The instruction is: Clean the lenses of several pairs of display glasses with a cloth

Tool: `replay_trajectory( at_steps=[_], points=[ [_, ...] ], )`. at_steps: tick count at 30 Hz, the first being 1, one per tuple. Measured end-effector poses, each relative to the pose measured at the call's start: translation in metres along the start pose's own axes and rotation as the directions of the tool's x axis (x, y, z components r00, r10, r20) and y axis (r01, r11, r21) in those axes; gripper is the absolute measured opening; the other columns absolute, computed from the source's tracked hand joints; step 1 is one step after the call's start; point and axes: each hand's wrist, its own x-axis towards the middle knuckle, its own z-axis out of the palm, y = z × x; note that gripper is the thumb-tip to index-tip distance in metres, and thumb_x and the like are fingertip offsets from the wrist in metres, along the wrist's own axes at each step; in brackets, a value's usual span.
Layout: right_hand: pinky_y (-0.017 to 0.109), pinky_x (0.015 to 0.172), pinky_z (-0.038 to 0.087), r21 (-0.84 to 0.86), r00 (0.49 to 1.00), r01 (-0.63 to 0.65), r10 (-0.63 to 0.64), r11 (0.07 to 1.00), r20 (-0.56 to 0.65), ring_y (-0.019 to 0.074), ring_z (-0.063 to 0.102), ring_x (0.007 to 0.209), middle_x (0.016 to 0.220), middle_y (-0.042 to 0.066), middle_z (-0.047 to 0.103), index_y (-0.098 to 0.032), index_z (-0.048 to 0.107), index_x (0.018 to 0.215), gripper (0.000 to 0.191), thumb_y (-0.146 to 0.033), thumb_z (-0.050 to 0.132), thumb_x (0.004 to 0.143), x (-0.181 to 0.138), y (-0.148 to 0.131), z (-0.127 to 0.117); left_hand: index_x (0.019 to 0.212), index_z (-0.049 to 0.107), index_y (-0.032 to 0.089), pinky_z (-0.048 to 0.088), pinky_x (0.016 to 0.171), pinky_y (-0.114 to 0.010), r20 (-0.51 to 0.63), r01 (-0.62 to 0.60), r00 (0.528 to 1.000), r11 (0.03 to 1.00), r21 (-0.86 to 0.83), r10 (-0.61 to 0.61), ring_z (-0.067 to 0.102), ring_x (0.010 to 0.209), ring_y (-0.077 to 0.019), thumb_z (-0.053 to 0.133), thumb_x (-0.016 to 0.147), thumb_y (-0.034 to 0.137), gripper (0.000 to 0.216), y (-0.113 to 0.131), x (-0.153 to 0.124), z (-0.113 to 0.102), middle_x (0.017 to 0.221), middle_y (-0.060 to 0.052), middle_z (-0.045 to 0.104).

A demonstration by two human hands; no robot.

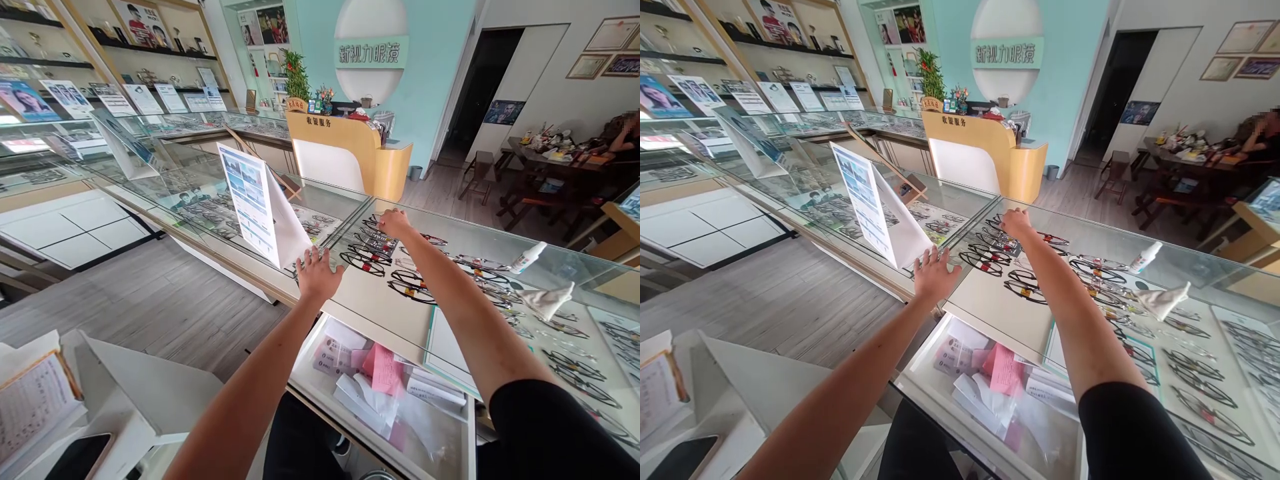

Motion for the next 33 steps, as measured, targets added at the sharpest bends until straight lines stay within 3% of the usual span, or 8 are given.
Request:
replay_trajectory(
  at_steps=[7,12,17,22,24,26,30,33],
  points=[
    [0.056,0.123,0.050,0.020,1.000,-0.021,0.021,1.000,-0.007,0.0438,0.063,0.147,0.153,0.024,0.077,-0.019,0.083,0.135,0.041,-0.037,0.053,0.114,-0.006,0.001,0.002,0.184,0.045,0.014,0.015,0.150,-0.065,-0.015,0.000,1.000,1.000,-0.010,0.000,0.021,0.185,-0.0428,0.049,0.112,0.057,0.084,-0.001,0.002,0.002,0.196,-0.022,0.027],
    [0.056,0.123,0.052,0.044,0.999,-0.035,0.035,0.998,-0.013,0.0431,0.068,0.144,0.139,0.021,0.085,-0.021,0.085,0.133,0.033,-0.034,0.064,0.111,-0.017,-0.004,-0.009,0.184,0.045,0.014,0.015,0.149,-0.065,-0.024,-0.005,1.000,1.000,-0.013,0.004,0.022,0.185,-0.0428,0.051,0.112,0.055,0.084,-0.002,0.004,0.003,0.196,-0.021,0.028],
    [0.056,0.132,0.044,0.064,0.991,0.006,0.003,0.998,-0.134,0.0409,0.061,0.155,0.161,0.019,0.076,-0.018,0.077,0.149,0.045,-0.038,0.052,0.118,-0.054,-0.007,-0.040,0.184,0.045,0.014,0.015,0.149,-0.065,-0.024,0.006,1.000,1.000,-0.010,-0.006,0.022,0.185,-0.0417,0.049,0.112,0.058,0.084,-0.002,0.006,0.004,0.197,-0.023,0.025],
    [0.056,0.133,0.044,0.032,0.928,0.214,-0.193,0.976,-0.320,0.0372,0.062,0.151,0.158,0.016,0.076,-0.020,0.072,0.153,0.043,-0.038,0.054,0.119,-0.166,0.004,-0.062,0.183,0.048,0.014,0.018,0.148,-0.063,-0.027,-0.004,1.000,1.000,0.001,0.004,0.026,0.184,-0.0417,0.048,0.111,0.058,0.084,0.002,0.006,-0.003,0.196,-0.025,0.029],
    [0.057,0.129,0.047,-0.023,0.858,0.334,-0.314,0.942,-0.406,0.0378,0.064,0.147,0.154,0.017,0.077,-0.020,0.073,0.150,0.041,-0.041,0.058,0.118,-0.230,0.019,-0.057,0.182,0.049,0.012,0.020,0.147,-0.064,-0.032,-0.007,0.999,1.000,0.008,0.007,0.028,0.183,-0.0433,0.048,0.111,0.056,0.083,0.003,0.005,-0.006,0.194,-0.028,0.031],
    [0.058,0.127,0.049,-0.059,0.836,0.343,-0.333,0.938,-0.435,0.0373,0.066,0.144,0.153,0.017,0.077,-0.023,0.074,0.148,0.038,-0.041,0.061,0.117,-0.294,0.041,-0.045,0.179,0.053,0.010,0.023,0.146,-0.065,-0.068,0.000,0.998,1.000,0.006,0.000,0.030,0.181,-0.0472,0.050,0.109,0.053,0.081,0.003,0.006,-0.007,0.192,-0.031,0.033],
    [0.058,0.117,0.054,-0.029,0.903,0.090,-0.094,0.996,-0.419,0.0388,0.068,0.133,0.142,0.017,0.080,-0.022,0.076,0.140,0.034,-0.039,0.058,0.117,-0.412,0.108,-0.006,0.169,0.065,0.008,0.028,0.143,-0.067,-0.154,-0.045,0.987,0.998,-0.037,0.039,0.032,0.178,-0.0542,0.055,0.107,0.051,0.076,0.001,0.013,-0.007,0.190,-0.033,0.035],
    [0.060,0.112,0.055,0.024,0.893,-0.164,0.158,0.986,-0.421,0.0414,0.068,0.129,0.139,0.020,0.080,-0.022,0.078,0.137,0.038,-0.042,0.054,0.117,-0.485,0.163,0.026,0.169,0.065,0.006,0.028,0.142,-0.069,-0.133,-0.037,0.991,0.994,-0.098,0.024,0.028,0.179,-0.0557,0.059,0.106,0.048,0.075,0.003,0.014,-0.011,0.192,-0.032,0.030]
  ],
)
